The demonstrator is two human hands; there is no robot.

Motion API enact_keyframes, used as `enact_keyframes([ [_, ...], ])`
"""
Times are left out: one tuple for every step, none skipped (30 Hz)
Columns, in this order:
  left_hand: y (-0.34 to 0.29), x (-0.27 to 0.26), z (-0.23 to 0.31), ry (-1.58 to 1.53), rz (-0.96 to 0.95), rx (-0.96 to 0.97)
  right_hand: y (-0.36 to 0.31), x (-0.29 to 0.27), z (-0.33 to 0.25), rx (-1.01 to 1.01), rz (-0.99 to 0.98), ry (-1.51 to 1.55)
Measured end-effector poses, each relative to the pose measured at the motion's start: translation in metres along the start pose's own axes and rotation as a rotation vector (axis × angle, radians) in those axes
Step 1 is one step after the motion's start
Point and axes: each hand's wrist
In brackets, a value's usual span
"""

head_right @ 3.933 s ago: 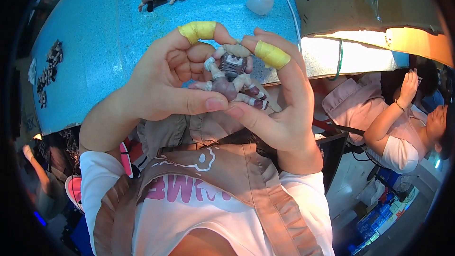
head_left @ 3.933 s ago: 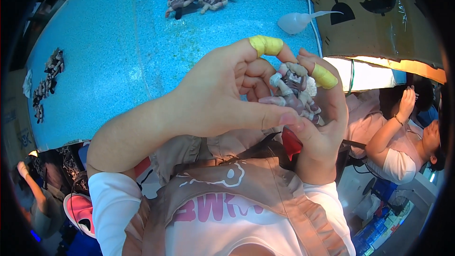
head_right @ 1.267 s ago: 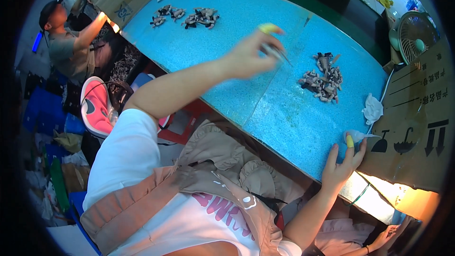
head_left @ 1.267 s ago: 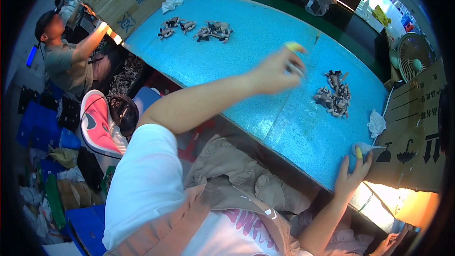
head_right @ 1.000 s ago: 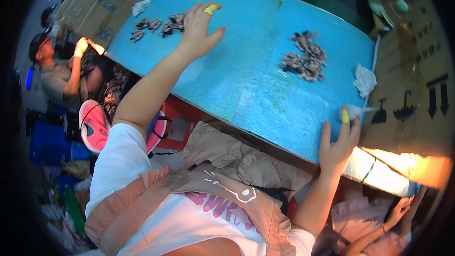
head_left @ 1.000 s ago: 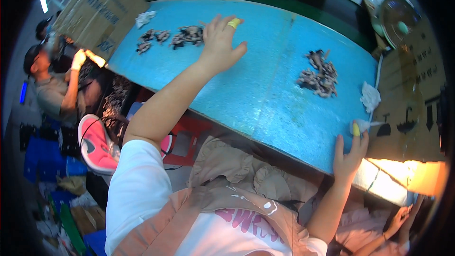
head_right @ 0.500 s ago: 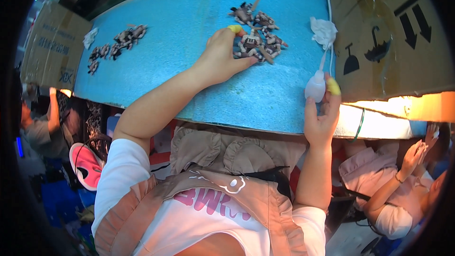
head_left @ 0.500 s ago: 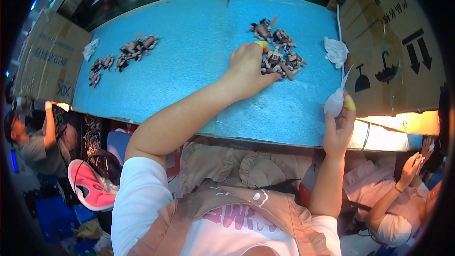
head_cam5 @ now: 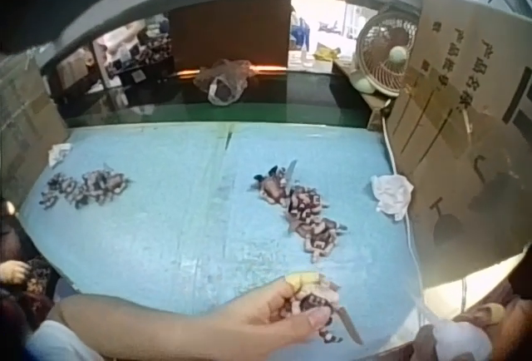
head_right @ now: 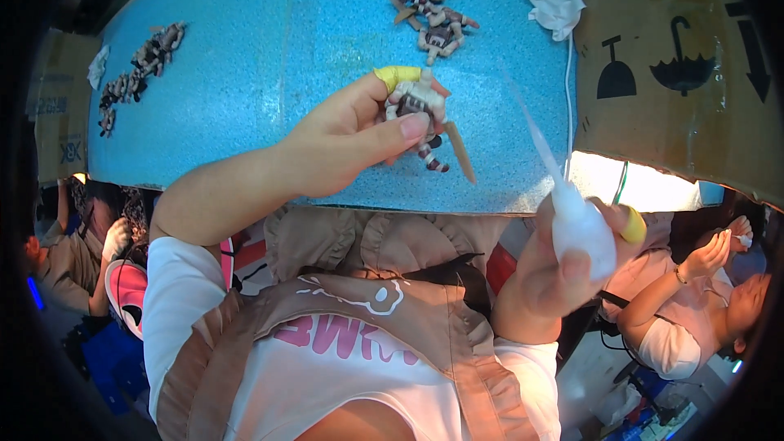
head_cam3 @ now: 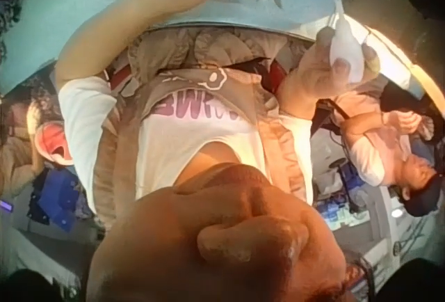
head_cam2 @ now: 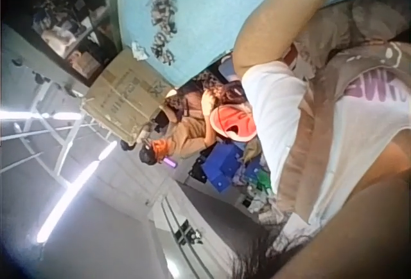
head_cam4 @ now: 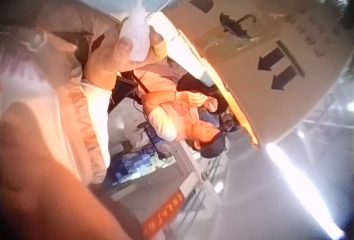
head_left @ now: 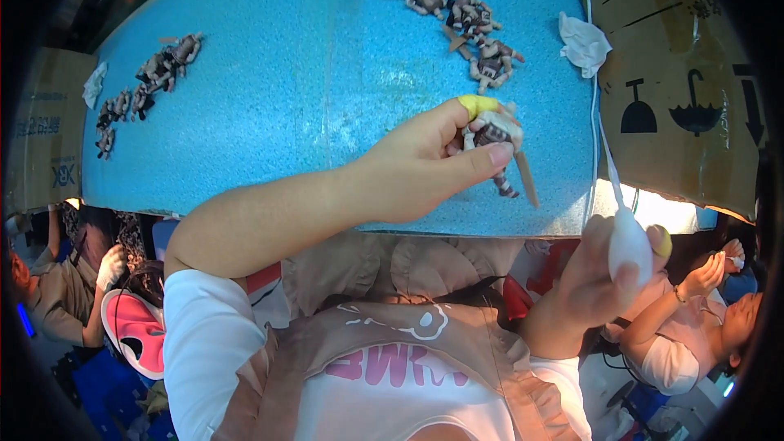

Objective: The person assembles small plastic toy figurines by applying glue from a bottle to plastic figurine parts, then joining the parts together by hand.

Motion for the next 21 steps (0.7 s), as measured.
enact_keyframes([
  [0.000,0.000,-0.005,0.176,0.025,0.171,0.001,0.004,-0.005,0.013,-0.007,-0.009],
  [0.000,0.000,-0.009,0.353,0.052,0.341,0.000,0.011,-0.010,-0.041,0.031,0.043],
  [0.000,-0.001,-0.011,0.339,0.055,0.335,-0.001,0.016,-0.012,-0.096,0.071,0.096],
  [0.000,-0.002,-0.011,0.512,0.115,0.496,-0.005,0.016,-0.013,-0.139,-0.002,0.099],
  [0.001,-0.003,-0.011,0.686,0.176,0.655,-0.006,0.023,-0.009,-0.310,-0.080,-0.037],
  [0.002,-0.004,-0.010,0.677,0.175,0.649,-0.007,0.024,-0.013,-0.389,-0.154,-0.126],
  [0.004,-0.004,-0.009,0.717,0.189,0.737,-0.008,0.025,-0.017,-0.469,-0.229,-0.214],
  [0.005,-0.004,-0.009,0.757,0.202,0.826,-0.011,0.024,-0.016,-0.527,-0.241,-0.272],
  [0.006,-0.005,-0.010,0.753,0.204,0.821,-0.012,0.025,-0.015,-0.520,-0.244,-0.273],
  [0.006,-0.005,-0.011,0.752,0.203,0.841,-0.013,0.027,-0.015,-0.533,-0.261,-0.333],
  [0.007,-0.005,-0.012,0.752,0.202,0.862,-0.014,0.028,-0.015,-0.547,-0.278,-0.394],
  [0.007,-0.005,-0.013,0.748,0.204,0.858,-0.015,0.028,-0.016,-0.553,-0.291,-0.433],
  [0.007,-0.004,-0.013,0.746,0.205,0.859,-0.016,0.029,-0.015,-0.549,-0.294,-0.434],
  [0.007,-0.004,-0.012,0.744,0.206,0.861,-0.017,0.031,-0.014,-0.556,-0.283,-0.449],
  [0.006,-0.004,-0.012,0.742,0.210,0.859,-0.018,0.033,-0.013,-0.564,-0.274,-0.459],
  [0.005,-0.005,-0.012,0.758,0.211,0.864,-0.020,0.033,-0.014,-0.562,-0.277,-0.457],
  [0.004,-0.005,-0.012,0.773,0.212,0.870,-0.021,0.033,-0.015,-0.547,-0.279,-0.459],
  [0.004,-0.004,-0.012,0.771,0.210,0.869,-0.022,0.033,-0.017,-0.533,-0.278,-0.464],
  [0.004,-0.004,-0.011,0.771,0.210,0.874,-0.023,0.035,-0.017,-0.533,-0.278,-0.467],
  [0.004,-0.003,-0.011,0.770,0.209,0.879,-0.023,0.037,-0.016,-0.542,-0.252,-0.471],
  [0.004,-0.003,-0.011,0.769,0.209,0.879,-0.023,0.038,-0.016,-0.551,-0.226,-0.473],
])
Point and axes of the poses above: each hand's wrist, its own y-axis towards the middle knuckle, its own x-axis out of the palm, z = x × y, and after that the axes turned 6 degrees about -x, right-handed
